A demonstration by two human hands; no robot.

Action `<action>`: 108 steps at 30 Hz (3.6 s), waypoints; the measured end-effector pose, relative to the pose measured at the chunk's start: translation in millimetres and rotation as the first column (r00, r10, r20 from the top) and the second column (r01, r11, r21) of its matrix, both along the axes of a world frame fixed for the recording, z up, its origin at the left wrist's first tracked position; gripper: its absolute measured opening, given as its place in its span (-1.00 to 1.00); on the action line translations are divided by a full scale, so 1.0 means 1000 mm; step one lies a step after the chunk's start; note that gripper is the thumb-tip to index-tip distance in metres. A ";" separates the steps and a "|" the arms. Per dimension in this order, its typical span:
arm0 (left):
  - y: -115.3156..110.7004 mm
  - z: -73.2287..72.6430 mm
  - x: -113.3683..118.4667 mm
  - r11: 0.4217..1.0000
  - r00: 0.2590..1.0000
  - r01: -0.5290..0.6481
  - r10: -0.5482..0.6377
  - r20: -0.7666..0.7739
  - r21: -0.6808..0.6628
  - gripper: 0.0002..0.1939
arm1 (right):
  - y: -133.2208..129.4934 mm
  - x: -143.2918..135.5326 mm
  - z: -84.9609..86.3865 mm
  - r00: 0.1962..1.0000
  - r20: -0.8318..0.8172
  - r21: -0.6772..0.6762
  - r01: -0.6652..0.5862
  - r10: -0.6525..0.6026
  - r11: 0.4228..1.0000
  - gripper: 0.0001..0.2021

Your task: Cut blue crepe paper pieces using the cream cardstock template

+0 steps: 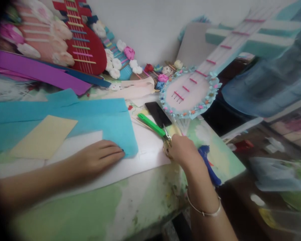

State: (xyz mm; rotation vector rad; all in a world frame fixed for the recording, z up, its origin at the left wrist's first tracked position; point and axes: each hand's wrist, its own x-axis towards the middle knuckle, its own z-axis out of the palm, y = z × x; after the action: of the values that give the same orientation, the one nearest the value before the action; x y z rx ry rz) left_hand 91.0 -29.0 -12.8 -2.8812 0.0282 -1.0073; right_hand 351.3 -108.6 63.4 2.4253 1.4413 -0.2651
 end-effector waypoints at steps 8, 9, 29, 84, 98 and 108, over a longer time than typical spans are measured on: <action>0.004 -0.008 0.001 0.990 0.998 -0.053 0.056 0.018 -0.130 -0.61 | -0.012 0.005 -0.021 0.987 -0.134 0.253 0.118 -0.086 0.960 -0.47; 0.004 -0.008 0.001 0.980 0.996 -0.084 0.084 -0.008 -0.180 -0.62 | -0.017 0.008 -0.019 0.985 -0.154 0.288 0.125 -0.083 0.949 -0.45; 0.004 -0.001 0.006 0.995 0.997 0.040 -0.033 0.070 -0.091 -0.73 | -0.090 -0.068 -0.042 -0.045 -0.998 0.008 0.465 0.032 0.885 -0.40; -0.024 0.004 0.004 0.963 0.958 0.224 -0.245 0.148 0.148 -0.68 | -0.107 -0.086 -0.057 -0.047 -0.980 -0.193 0.432 -0.191 0.881 -0.48; -0.030 0.006 0.009 0.967 0.965 0.211 -0.230 0.130 0.143 -0.72 | -0.108 -0.092 -0.053 0.112 -0.973 -0.135 0.425 -0.200 0.895 -0.36; -0.032 0.015 0.005 0.966 0.968 0.223 -0.236 0.091 0.131 -0.61 | -0.110 -0.095 -0.047 0.109 -0.980 -0.111 0.399 -0.167 0.910 -0.37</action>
State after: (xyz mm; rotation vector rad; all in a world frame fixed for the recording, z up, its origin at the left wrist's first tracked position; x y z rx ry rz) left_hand 96.2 -61.0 2.1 -2.7563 0.4100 -1.1510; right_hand 256.4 -218.6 16.5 2.6653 1.2444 -2.3356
